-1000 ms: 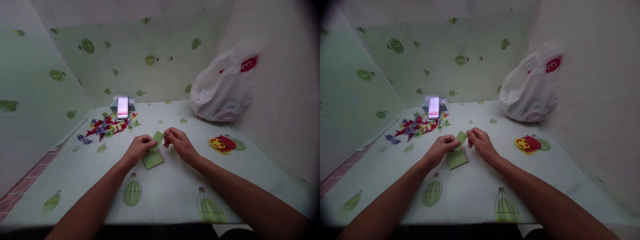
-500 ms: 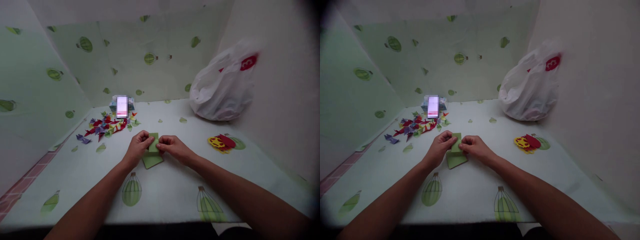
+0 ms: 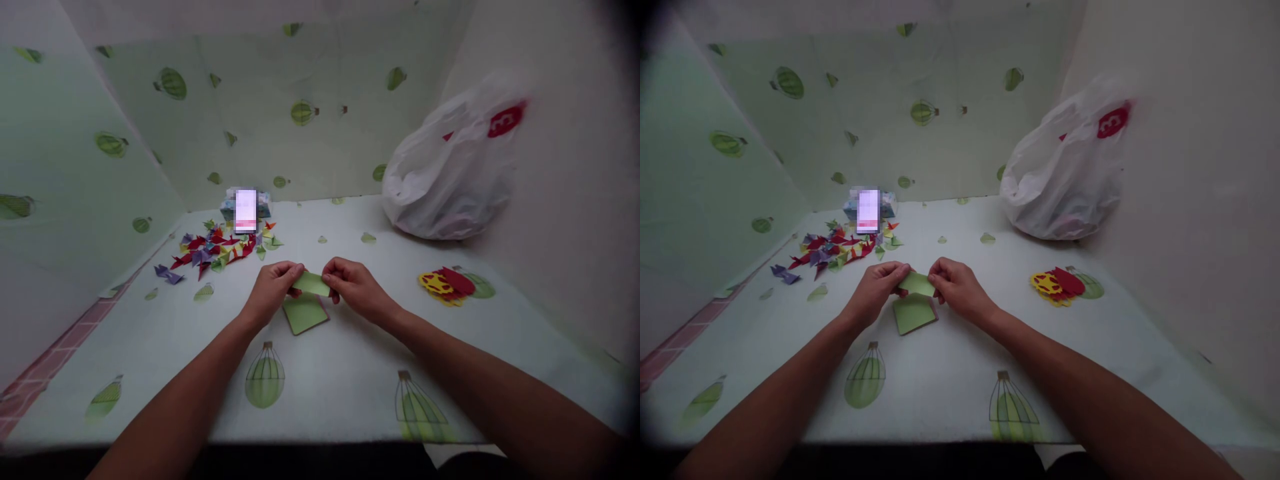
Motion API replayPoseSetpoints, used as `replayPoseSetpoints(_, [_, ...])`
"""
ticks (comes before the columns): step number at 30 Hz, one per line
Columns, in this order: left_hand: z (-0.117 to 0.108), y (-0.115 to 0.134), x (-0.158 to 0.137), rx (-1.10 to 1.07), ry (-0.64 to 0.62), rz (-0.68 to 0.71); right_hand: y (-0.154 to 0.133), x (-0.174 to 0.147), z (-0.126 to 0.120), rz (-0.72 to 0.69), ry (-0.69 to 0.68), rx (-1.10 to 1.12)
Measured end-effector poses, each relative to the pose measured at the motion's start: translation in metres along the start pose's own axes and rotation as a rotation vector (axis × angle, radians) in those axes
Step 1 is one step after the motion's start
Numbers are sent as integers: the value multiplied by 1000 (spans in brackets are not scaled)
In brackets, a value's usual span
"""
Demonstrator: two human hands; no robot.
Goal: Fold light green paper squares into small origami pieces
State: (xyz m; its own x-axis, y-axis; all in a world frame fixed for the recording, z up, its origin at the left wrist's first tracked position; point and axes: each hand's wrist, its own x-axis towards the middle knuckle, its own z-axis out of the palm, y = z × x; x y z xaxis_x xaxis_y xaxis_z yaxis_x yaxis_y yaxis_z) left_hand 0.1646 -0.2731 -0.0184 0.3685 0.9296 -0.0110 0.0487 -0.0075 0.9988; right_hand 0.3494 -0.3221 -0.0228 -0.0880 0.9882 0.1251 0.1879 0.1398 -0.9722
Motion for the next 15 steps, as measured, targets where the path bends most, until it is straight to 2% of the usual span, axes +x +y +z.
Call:
replayPoseSetpoints(5, [2, -1, -1, 14, 34, 53, 1, 0, 1, 3, 42, 50])
replayPoseSetpoints(9, [3, 0, -2, 50, 62, 101, 3, 1, 1, 26, 27, 95])
replayPoseSetpoints(12, [2, 2, -3, 67, 56, 108, 3, 1, 0, 4, 72, 40])
replayPoseSetpoints(15, [1, 4, -3, 89, -2, 107, 2, 1, -2, -29, 85, -38])
